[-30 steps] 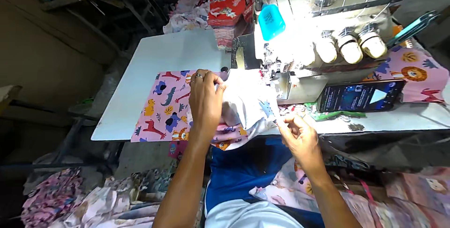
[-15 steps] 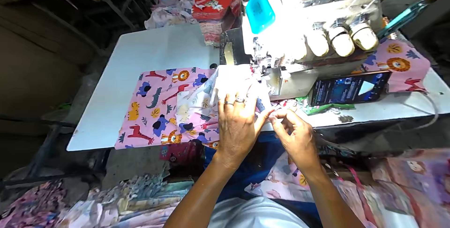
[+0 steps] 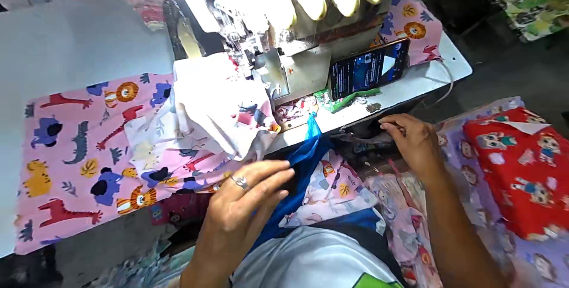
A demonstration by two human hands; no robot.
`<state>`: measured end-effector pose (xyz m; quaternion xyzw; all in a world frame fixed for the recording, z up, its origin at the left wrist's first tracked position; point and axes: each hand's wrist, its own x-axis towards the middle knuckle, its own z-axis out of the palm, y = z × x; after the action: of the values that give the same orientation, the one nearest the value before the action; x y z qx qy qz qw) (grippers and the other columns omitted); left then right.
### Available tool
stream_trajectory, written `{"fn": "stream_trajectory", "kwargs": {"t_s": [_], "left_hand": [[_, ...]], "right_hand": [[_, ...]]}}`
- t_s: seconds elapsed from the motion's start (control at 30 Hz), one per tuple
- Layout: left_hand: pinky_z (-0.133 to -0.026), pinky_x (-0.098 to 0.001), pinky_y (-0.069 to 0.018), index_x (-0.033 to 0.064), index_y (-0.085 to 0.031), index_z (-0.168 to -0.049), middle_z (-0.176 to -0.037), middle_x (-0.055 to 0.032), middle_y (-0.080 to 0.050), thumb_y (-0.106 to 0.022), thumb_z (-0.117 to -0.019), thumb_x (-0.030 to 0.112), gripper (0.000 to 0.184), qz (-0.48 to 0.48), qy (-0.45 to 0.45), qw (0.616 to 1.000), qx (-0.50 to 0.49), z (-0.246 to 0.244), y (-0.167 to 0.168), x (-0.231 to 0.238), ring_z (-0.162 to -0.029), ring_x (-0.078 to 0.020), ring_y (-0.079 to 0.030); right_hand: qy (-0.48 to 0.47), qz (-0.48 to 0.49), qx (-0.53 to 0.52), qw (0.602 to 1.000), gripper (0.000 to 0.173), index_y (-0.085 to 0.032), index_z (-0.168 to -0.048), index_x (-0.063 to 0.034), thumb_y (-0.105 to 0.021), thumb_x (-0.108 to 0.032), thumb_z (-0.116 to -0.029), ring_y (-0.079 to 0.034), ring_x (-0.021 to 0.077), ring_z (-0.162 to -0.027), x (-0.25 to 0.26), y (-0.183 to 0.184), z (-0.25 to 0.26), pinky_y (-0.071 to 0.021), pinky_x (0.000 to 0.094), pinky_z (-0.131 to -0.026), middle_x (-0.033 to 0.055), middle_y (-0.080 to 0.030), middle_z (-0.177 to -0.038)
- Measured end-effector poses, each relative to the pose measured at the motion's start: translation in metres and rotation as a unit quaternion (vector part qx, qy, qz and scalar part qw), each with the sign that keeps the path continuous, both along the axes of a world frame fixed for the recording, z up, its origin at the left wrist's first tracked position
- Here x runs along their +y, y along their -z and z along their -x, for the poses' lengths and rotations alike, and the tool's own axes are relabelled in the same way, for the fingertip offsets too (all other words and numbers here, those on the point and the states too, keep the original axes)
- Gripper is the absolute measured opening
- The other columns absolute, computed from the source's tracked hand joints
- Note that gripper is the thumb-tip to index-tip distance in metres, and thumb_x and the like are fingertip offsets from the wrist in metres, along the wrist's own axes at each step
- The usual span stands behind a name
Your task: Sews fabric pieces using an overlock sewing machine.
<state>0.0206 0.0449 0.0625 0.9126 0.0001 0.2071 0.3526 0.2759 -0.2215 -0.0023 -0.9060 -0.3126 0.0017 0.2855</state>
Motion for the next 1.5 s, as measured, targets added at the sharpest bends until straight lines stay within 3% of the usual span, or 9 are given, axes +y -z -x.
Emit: {"fn": "stream_trajectory", "kwargs": {"t_s": [0.23, 0.43, 0.53, 0.67, 0.83, 0.93, 1.13, 1.3, 1.5], "left_hand": [[-0.097, -0.0240, -0.0550, 0.0096, -0.077, -0.113, -0.114, -0.0039, -0.076, -0.058, -0.1052, 0.020, 0.023, 0.044, 0.024, 0.998, 0.039, 0.010, 0.030, -0.020, -0.109, -0.0107, -0.070], [-0.095, -0.0227, -0.0547, 0.0120, -0.077, -0.113, -0.112, -0.0014, -0.076, -0.056, -0.1053, 0.022, 0.024, 0.018, 0.022, 0.997, 0.070, 0.014, 0.044, -0.026, -0.106, -0.0092, -0.071], [-0.094, -0.0223, -0.0545, 0.0122, -0.076, -0.113, -0.113, -0.0010, -0.076, -0.056, -0.1054, 0.022, 0.024, 0.018, 0.020, 0.997, 0.077, 0.016, 0.047, -0.025, -0.107, -0.0088, -0.070], [-0.095, -0.0225, -0.0546, 0.0123, -0.076, -0.114, -0.114, -0.0010, -0.076, -0.056, -0.1055, 0.021, 0.024, 0.034, 0.031, 0.996, 0.077, 0.013, 0.048, -0.024, -0.107, -0.0086, -0.070], [-0.095, -0.0249, -0.0554, 0.0110, -0.075, -0.115, -0.113, -0.0018, -0.076, -0.056, -0.1063, 0.023, 0.024, 0.064, 0.056, 0.995, 0.052, -0.006, 0.040, -0.030, -0.108, -0.0093, -0.070], [-0.100, -0.0292, -0.0558, 0.0044, -0.072, -0.122, -0.117, -0.0058, -0.075, -0.059, -0.1046, 0.021, 0.027, 0.109, 0.038, 0.993, 0.032, -0.024, 0.026, -0.036, -0.111, -0.0128, -0.070], [-0.109, -0.0355, -0.0493, 0.0047, -0.062, -0.139, -0.141, -0.0053, -0.062, -0.075, -0.0922, 0.023, 0.052, 0.206, -0.053, 0.977, 0.015, -0.046, 0.011, -0.036, -0.130, -0.0128, -0.058], [-0.073, -0.0211, -0.0593, 0.0043, -0.075, -0.102, -0.091, 0.0005, -0.073, -0.070, -0.0926, 0.005, 0.010, 0.331, -0.141, 0.933, -0.015, -0.036, 0.006, -0.028, -0.079, -0.0036, -0.068], [-0.071, -0.0201, -0.0584, 0.0069, -0.072, -0.100, -0.086, 0.0030, -0.071, -0.068, -0.0964, 0.011, 0.007, 0.327, -0.221, 0.919, -0.017, -0.020, 0.006, -0.016, -0.076, -0.0024, -0.068]], "right_hand": [[0.010, 0.283, 0.061, 0.957, 0.020, -0.069, -0.086, 0.0091, -0.070, -0.008, -0.0955, -0.067, 0.0517, -0.089, 0.029, 0.010, -0.016, -0.0512, 0.0662, -0.074, 0.0309, -0.068, -0.091], [0.029, 0.310, 0.118, 0.943, 0.026, -0.071, -0.098, 0.0127, -0.069, -0.014, -0.0957, -0.065, 0.0522, -0.103, 0.042, 0.033, -0.017, -0.0471, 0.0674, -0.085, 0.0336, -0.069, -0.103], [0.047, 0.252, 0.144, 0.956, 0.029, -0.067, -0.088, 0.0115, -0.074, -0.016, -0.0927, -0.064, 0.0513, -0.098, 0.037, 0.026, -0.015, -0.0477, 0.0666, -0.081, 0.0327, -0.067, -0.097], [0.019, 0.072, 0.085, 0.994, 0.020, -0.068, -0.102, 0.0044, -0.074, -0.012, -0.0924, -0.067, 0.0433, -0.096, 0.011, 0.017, -0.004, -0.0520, 0.0634, -0.081, 0.0242, -0.068, -0.100], [-0.014, -0.081, 0.020, 0.996, 0.013, -0.071, -0.105, -0.0041, -0.069, -0.008, -0.0932, -0.068, 0.0194, -0.094, 0.002, -0.011, 0.010, -0.0567, 0.0395, -0.084, 0.0106, -0.069, -0.105], [-0.089, -0.191, 0.027, 0.977, 0.015, -0.075, -0.104, -0.0073, -0.073, -0.017, -0.0926, -0.067, 0.0074, -0.103, 0.010, -0.034, 0.016, -0.0565, 0.0235, -0.090, 0.0025, -0.070, -0.109], [-0.260, -0.306, 0.189, 0.896, 0.019, -0.073, -0.111, -0.0131, -0.072, -0.011, -0.0925, -0.070, 0.0069, -0.098, 0.058, -0.068, 0.052, -0.0616, 0.0238, -0.087, -0.0044, -0.070, -0.109], [-0.241, -0.342, 0.233, 0.878, 0.024, -0.068, -0.112, -0.0095, -0.074, -0.006, -0.0887, -0.071, 0.0044, -0.086, 0.107, -0.060, 0.085, -0.0622, 0.0215, -0.079, -0.0046, -0.072, -0.101], [-0.226, -0.348, 0.257, 0.873, 0.029, -0.069, -0.118, -0.0044, -0.073, -0.004, -0.0893, -0.072, 0.0066, -0.092, 0.137, -0.054, 0.099, -0.0616, 0.0222, -0.084, -0.0002, -0.074, -0.105]]}}
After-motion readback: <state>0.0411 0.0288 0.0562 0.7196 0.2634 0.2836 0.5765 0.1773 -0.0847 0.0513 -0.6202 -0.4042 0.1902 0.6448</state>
